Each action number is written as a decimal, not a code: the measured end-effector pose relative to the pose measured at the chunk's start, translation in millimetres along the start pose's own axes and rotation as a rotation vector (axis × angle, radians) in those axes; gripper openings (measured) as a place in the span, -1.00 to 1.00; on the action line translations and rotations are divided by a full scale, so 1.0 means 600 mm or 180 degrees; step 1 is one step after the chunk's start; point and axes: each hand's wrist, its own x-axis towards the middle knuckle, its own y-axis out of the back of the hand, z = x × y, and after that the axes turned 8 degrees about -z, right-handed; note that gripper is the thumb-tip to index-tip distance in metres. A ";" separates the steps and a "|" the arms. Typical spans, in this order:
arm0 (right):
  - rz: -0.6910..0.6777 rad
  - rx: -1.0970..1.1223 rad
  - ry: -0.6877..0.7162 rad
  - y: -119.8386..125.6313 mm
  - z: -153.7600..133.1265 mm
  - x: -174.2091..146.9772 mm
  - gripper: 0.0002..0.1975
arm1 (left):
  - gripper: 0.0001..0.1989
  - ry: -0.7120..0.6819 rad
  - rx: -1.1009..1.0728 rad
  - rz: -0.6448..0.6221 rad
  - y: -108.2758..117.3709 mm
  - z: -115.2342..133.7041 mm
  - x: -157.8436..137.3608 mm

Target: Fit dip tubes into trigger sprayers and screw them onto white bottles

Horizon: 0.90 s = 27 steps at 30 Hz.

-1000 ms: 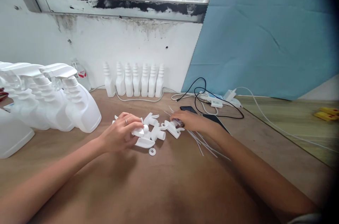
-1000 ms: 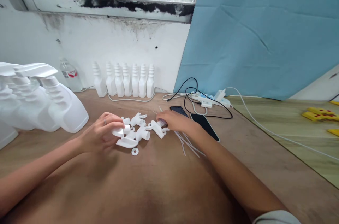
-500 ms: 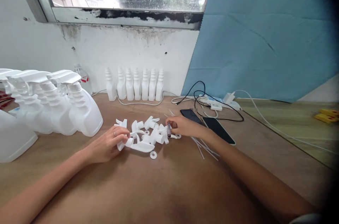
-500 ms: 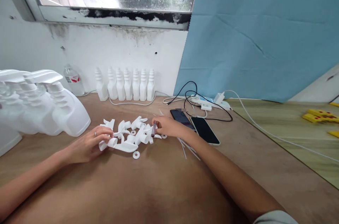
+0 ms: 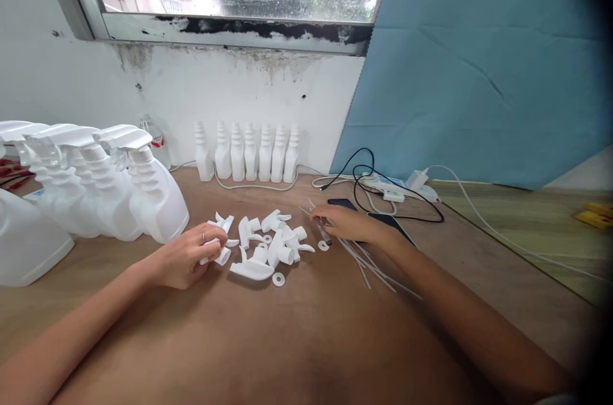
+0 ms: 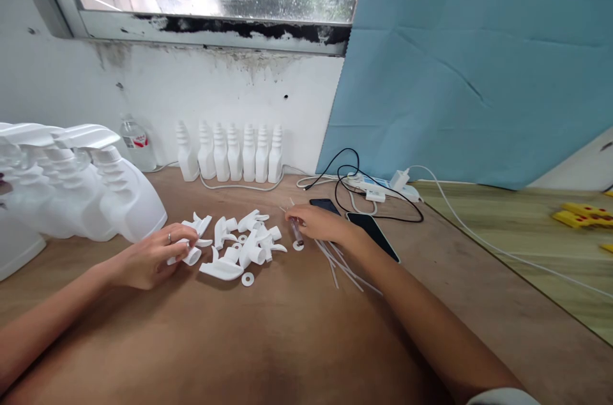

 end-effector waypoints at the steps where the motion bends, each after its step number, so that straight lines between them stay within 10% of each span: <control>1: -0.0054 -0.0068 0.0028 0.002 0.004 -0.002 -0.68 | -0.80 -0.0067 0.0039 -0.0044 0.001 0.000 0.000; 20: -0.0222 -0.0493 0.0149 -0.016 -0.024 0.009 -0.56 | -0.72 -0.0170 -0.0096 -0.0496 0.000 0.025 0.014; 27: -0.0031 -0.0167 0.0019 0.009 -0.030 -0.008 -0.58 | -0.66 -0.0014 0.0225 0.0090 0.097 0.059 -0.031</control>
